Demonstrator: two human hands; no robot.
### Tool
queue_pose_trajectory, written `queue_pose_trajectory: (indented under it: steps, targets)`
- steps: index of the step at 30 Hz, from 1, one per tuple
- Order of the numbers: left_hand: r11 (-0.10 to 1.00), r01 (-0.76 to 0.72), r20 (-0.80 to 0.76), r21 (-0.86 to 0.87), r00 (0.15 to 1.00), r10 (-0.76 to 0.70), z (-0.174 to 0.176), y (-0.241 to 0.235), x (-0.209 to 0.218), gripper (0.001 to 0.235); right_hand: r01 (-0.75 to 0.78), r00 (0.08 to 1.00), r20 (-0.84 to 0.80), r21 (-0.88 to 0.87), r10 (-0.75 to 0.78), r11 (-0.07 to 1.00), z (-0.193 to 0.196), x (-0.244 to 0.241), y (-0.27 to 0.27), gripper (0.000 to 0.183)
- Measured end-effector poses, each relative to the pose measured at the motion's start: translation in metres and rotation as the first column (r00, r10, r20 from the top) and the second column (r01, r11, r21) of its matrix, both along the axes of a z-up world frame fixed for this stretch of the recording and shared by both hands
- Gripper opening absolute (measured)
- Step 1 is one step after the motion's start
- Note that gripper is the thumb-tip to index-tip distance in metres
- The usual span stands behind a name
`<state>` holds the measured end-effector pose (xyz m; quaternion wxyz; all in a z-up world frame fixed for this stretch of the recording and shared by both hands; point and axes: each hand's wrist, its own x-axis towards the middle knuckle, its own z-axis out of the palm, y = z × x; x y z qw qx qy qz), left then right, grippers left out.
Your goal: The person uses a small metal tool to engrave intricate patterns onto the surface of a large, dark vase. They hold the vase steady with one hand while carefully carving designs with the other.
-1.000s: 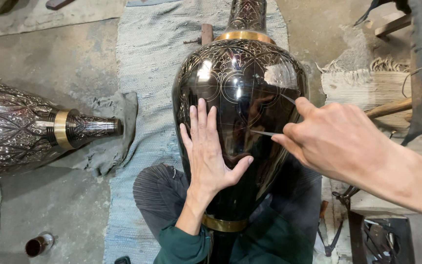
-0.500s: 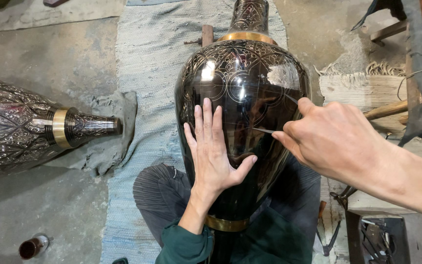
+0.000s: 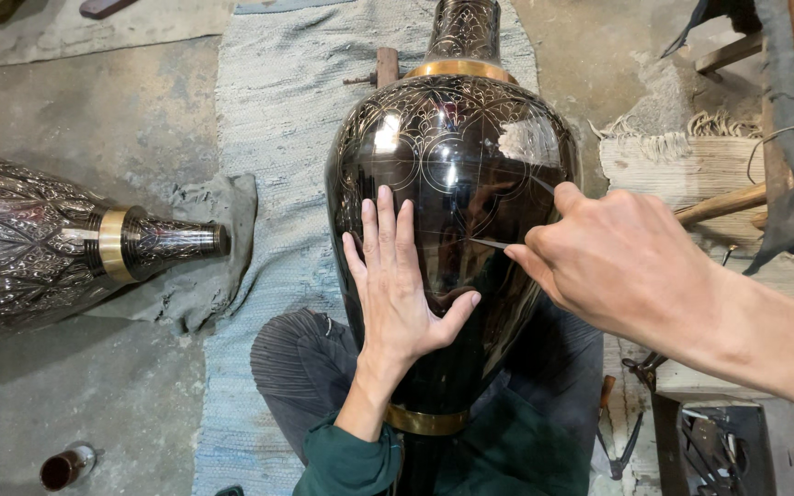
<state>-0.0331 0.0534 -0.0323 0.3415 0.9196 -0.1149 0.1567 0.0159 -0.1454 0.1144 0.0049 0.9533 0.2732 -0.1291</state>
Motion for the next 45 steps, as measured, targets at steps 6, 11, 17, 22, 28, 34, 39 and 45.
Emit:
queue_pose_trajectory:
  steps: [6,11,17,22,28,34,39,45]
  targets:
    - [1.0,-0.003,0.005,-0.002,1.0,0.003,0.0,0.0,0.0,0.125,0.018,1.0,-0.006,-0.04,-0.019,0.999,-0.001,0.0,0.001,0.05]
    - [1.0,-0.002,0.003,0.0,1.0,0.002,0.0,0.0,0.0,0.125,-0.03,0.999,-0.03,-0.137,0.027,0.99,-0.001,0.003,-0.003,0.057]
    - [1.0,-0.002,-0.01,0.012,1.0,0.002,0.001,0.0,0.0,0.123,-0.106,0.99,-0.115,-0.267,0.078,0.958,-0.006,0.003,-0.016,0.061]
    - [1.0,-0.001,-0.018,0.026,1.0,0.001,0.004,0.001,0.0,0.123,-0.286,0.951,0.03,-0.279,0.306,0.917,-0.016,0.005,-0.035,0.057]
    - [0.998,-0.009,-0.006,0.061,1.0,0.009,0.006,0.0,0.0,0.123,-0.421,0.884,0.024,-0.398,0.468,0.815,-0.03,0.013,-0.063,0.055]
    - [0.997,-0.018,-0.008,0.079,1.0,0.019,0.008,-0.002,0.0,0.124,-0.546,0.721,0.199,-0.427,0.664,0.721,-0.035,0.022,-0.082,0.038]
    - [0.996,-0.019,-0.013,0.087,1.0,0.02,0.01,-0.002,-0.001,0.125,-0.583,0.624,0.213,-0.514,0.752,0.629,-0.032,0.027,-0.087,0.03]
    - [0.995,-0.02,-0.004,0.093,1.0,0.021,0.007,-0.002,0.0,0.124,-0.594,0.583,0.204,-0.554,0.786,0.584,-0.031,0.031,-0.092,0.023]
